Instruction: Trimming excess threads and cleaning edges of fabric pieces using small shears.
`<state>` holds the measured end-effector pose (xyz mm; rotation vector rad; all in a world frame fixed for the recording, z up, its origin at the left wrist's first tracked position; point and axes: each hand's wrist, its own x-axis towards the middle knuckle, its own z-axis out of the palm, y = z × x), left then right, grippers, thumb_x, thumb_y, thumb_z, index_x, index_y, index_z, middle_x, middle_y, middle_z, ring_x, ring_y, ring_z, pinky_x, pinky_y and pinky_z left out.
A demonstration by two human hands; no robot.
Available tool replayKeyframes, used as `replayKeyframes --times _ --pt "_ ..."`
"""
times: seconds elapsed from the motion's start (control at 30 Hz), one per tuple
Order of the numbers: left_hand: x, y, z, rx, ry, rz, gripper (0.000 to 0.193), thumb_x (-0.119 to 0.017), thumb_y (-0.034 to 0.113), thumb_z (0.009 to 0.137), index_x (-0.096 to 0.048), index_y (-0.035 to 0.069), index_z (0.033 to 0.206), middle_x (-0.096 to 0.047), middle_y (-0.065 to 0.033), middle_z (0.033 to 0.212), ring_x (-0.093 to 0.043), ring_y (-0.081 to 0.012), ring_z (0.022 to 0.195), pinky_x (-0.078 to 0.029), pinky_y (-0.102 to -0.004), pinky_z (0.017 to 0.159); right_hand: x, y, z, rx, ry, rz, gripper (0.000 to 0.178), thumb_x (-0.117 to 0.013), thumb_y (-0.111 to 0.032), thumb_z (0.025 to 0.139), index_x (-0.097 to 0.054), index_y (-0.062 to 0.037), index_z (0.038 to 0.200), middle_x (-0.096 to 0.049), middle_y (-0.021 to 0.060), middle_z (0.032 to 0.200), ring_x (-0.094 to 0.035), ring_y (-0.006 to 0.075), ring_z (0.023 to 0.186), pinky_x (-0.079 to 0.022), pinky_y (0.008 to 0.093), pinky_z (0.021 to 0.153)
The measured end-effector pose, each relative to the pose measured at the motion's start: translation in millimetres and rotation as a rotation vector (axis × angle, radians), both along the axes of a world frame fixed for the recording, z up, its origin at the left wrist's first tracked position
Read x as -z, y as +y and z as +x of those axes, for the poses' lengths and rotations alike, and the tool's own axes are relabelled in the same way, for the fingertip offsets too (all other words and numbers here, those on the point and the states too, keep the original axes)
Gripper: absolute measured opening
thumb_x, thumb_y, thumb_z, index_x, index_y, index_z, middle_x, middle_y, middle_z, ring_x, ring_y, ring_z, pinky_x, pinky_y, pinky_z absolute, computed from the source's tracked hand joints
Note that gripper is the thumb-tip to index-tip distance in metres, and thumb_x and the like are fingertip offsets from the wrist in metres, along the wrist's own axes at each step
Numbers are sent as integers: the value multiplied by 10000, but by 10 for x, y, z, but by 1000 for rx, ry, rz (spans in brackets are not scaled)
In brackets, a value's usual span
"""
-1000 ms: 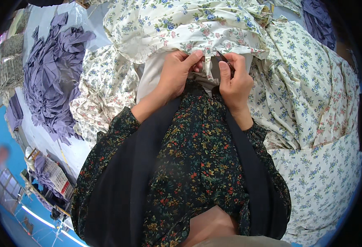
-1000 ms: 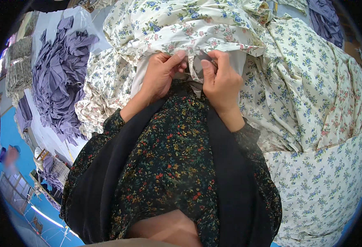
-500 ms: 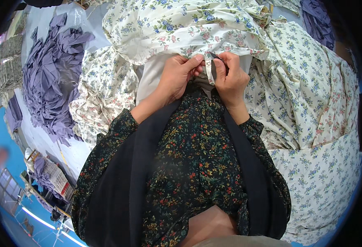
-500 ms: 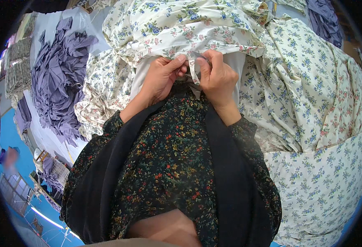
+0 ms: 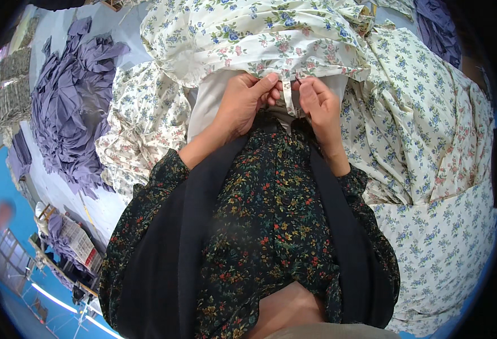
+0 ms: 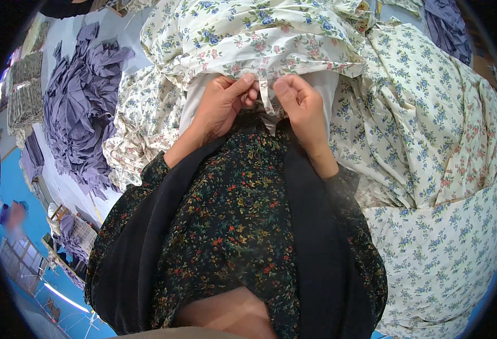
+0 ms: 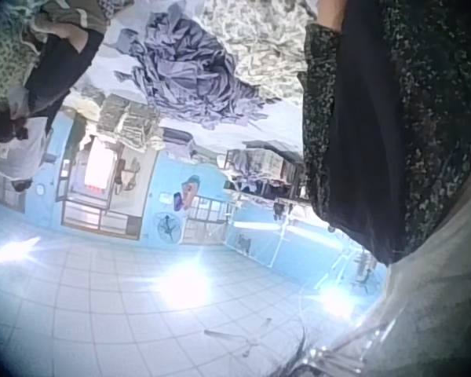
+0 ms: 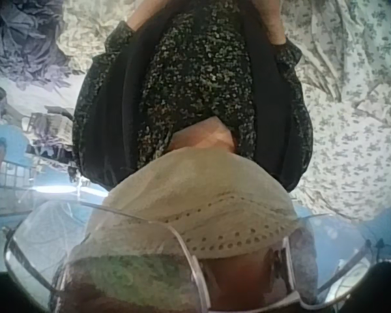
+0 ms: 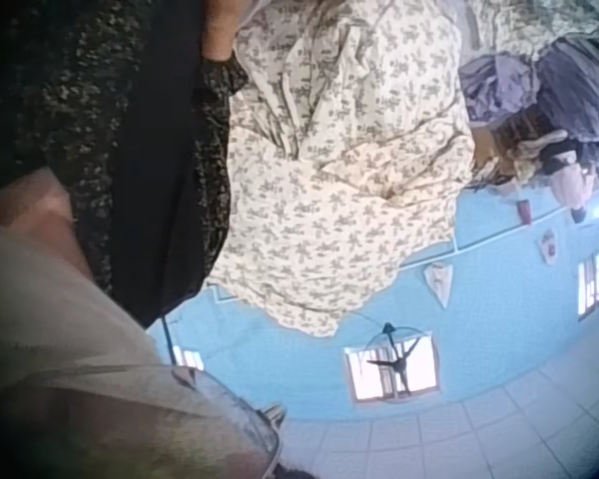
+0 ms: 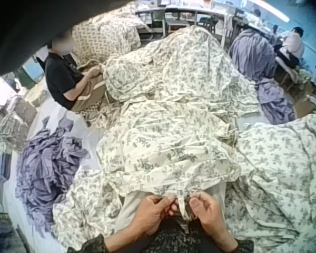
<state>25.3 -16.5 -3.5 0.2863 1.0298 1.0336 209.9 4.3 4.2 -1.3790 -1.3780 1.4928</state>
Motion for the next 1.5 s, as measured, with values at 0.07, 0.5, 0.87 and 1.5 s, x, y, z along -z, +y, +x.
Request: replayKeyframes --times 0.07,0.5,0.87,1.5 --pt "-146 54 -126 231 182 -14 202 -660 191 915 -671 -11 913 -644 -54 777 -580 -99 678 -444 -221 584 -77 -26 35 -107 257 -310 293 -660 -262 918 -656 12 1021 -559 -70 705 -457 35 561 -343 202 509" --pt "-105 281 -143 265 796 475 206 -615 160 925 -661 -2 1042 -650 -19 896 -557 -96 828 -439 -241 763 -509 610 144 100 430 -14 338 -494 -228 998 -582 38 1186 -494 -48 712 -407 5 599 -275 174 534" --pt "-14 256 -128 172 598 293 251 -596 192 945 -651 -31 1047 -645 1 908 -531 -56 834 -438 -227 761 -179 211 -108 -94 -606 678 196 -649 -295 888 -628 -112 957 -651 71 724 -638 265 599 -473 347 529" --pt "-137 247 -91 290 727 289 270 -587 197 939 -656 -38 1053 -655 -23 849 -530 -73 791 -446 -251 725 -192 356 2 -294 -562 848 166 -691 -219 843 -646 -78 917 -655 61 754 -628 237 612 -467 331 544"
